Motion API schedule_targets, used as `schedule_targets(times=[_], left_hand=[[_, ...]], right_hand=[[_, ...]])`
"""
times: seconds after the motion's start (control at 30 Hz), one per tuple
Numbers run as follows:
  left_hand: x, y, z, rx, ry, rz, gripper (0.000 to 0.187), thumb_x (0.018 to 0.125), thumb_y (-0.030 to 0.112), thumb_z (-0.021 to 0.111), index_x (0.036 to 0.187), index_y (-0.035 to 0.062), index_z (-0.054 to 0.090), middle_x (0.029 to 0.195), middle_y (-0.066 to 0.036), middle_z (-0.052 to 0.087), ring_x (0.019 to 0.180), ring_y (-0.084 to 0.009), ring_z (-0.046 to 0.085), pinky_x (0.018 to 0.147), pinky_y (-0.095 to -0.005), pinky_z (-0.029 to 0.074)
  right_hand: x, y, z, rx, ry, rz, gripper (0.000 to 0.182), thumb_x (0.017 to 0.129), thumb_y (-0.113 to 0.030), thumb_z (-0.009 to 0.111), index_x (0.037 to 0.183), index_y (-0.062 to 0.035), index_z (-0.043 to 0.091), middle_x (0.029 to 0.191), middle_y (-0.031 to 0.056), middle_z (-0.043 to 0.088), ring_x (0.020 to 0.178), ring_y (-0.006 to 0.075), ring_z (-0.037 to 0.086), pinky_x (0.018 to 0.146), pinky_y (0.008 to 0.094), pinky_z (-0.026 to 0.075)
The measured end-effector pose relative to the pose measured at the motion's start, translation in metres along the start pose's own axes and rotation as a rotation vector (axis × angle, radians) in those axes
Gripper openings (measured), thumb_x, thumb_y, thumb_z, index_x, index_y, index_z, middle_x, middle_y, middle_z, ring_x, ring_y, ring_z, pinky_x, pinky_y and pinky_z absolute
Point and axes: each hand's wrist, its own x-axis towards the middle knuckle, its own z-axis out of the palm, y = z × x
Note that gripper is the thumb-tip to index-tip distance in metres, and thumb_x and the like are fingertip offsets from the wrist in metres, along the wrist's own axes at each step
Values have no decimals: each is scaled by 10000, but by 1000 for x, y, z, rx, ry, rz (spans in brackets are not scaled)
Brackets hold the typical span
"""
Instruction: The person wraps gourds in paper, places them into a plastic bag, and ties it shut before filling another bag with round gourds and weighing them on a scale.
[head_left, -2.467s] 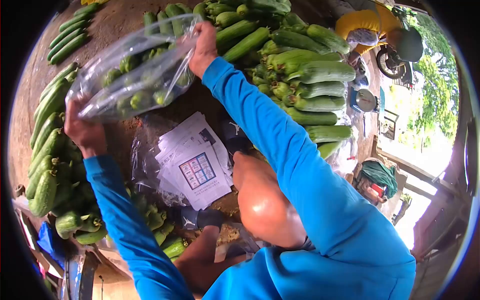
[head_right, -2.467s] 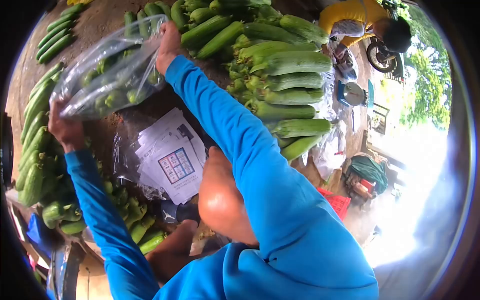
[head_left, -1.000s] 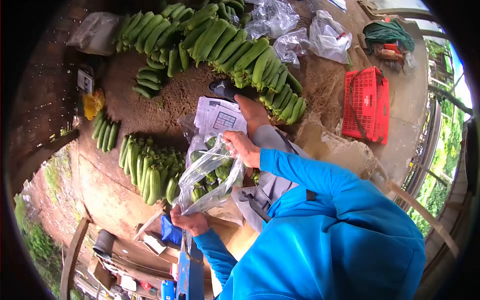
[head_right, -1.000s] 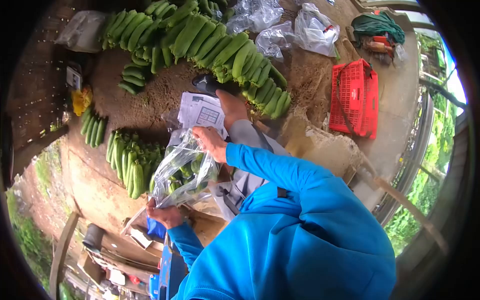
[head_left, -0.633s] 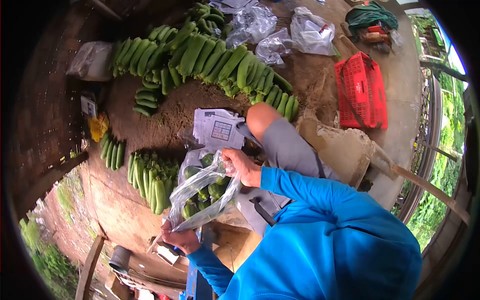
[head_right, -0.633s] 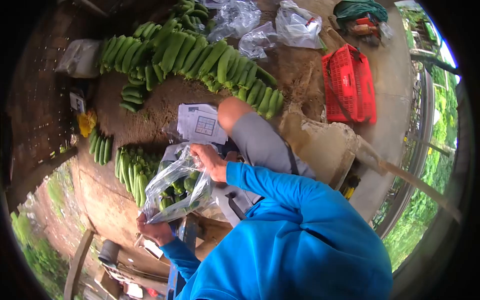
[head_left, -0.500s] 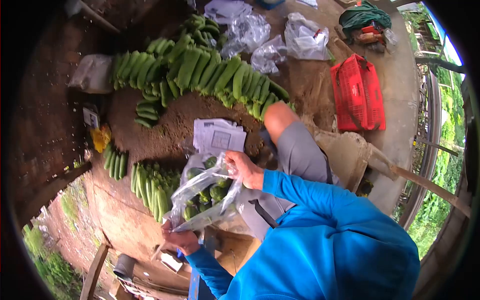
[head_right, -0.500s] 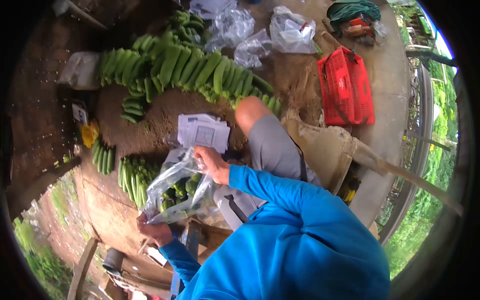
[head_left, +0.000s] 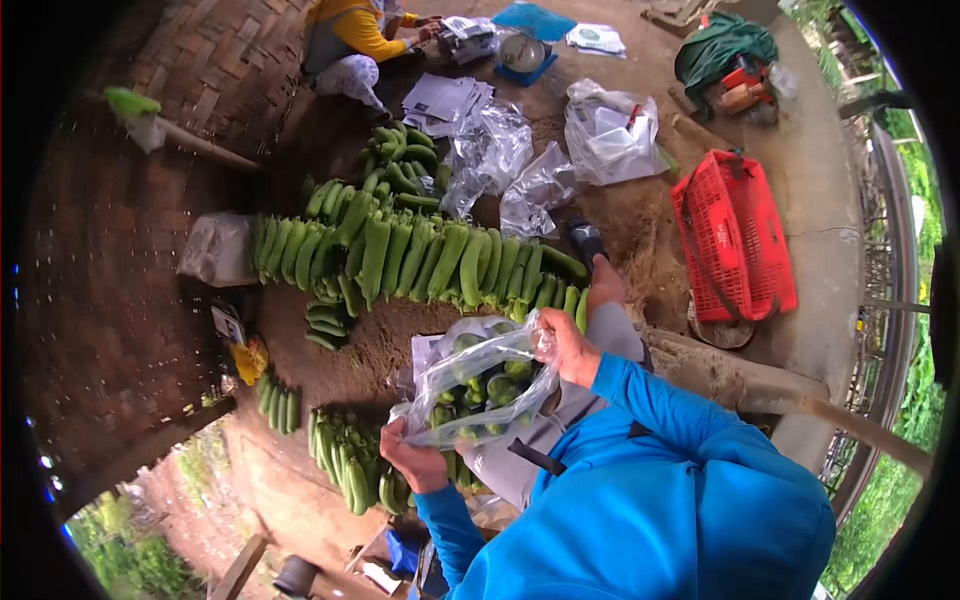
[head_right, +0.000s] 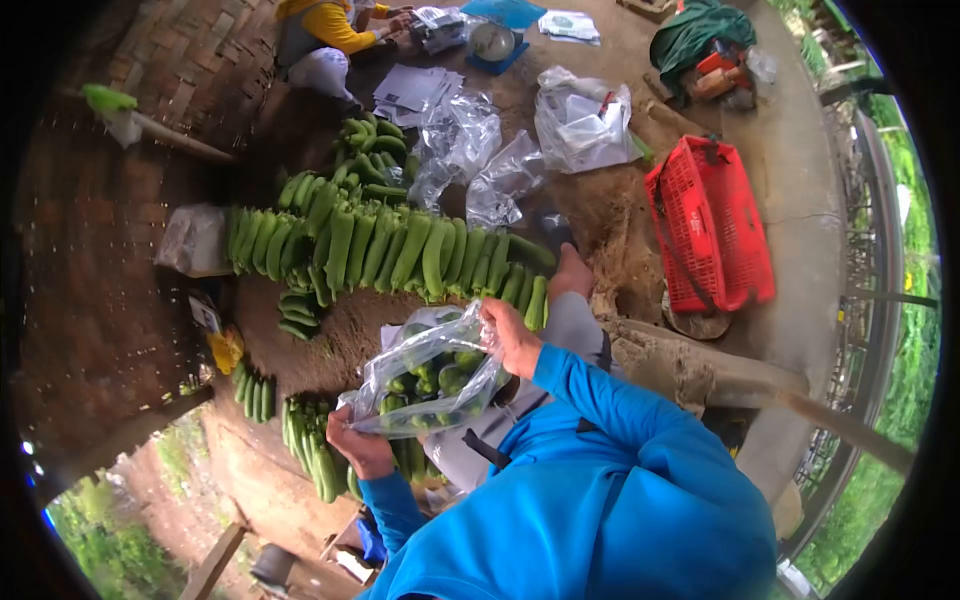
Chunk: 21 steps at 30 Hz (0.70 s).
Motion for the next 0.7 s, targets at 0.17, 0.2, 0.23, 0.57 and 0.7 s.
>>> schedule_targets(times=[0.17,0.2,0.23,0.57,0.7], left_hand=[[17,-30,135,193,78,-143,289,855,336,484,833,59,563,909,-65,562,867,-199,541,756,-353,472],[6,-31,178,228,76,-101,247,835,292,490,802,59,563,862,-65,564,822,-192,550,746,-334,474],[-4,-32,220,264,76,-58,206,815,248,496,772,58,562,816,-64,566,777,-184,559,735,-314,476],[-9,-71,486,576,-174,72,49,852,40,501,831,9,533,819,-77,584,753,-123,537,660,-275,462],[3,-64,600,397,-204,41,119,874,74,478,764,45,511,732,-13,505,672,-120,495,609,-283,458]], right_hand=[[38,-122,-50,195,-20,109,201,805,-209,540,622,-158,474,568,-29,463,488,110,433,442,267,315],[32,-145,-56,228,3,125,201,807,-204,545,625,-157,474,571,-28,464,491,111,436,443,268,318],[32,-177,-66,252,21,114,201,808,-199,549,627,-156,474,575,-27,465,493,113,439,445,269,322],[33,-452,-132,367,13,82,168,795,-188,536,636,-160,493,574,-23,475,488,104,445,437,249,329],[40,-562,-120,388,-51,-241,195,792,-183,533,614,-150,461,557,-7,436,480,133,427,485,290,370]])
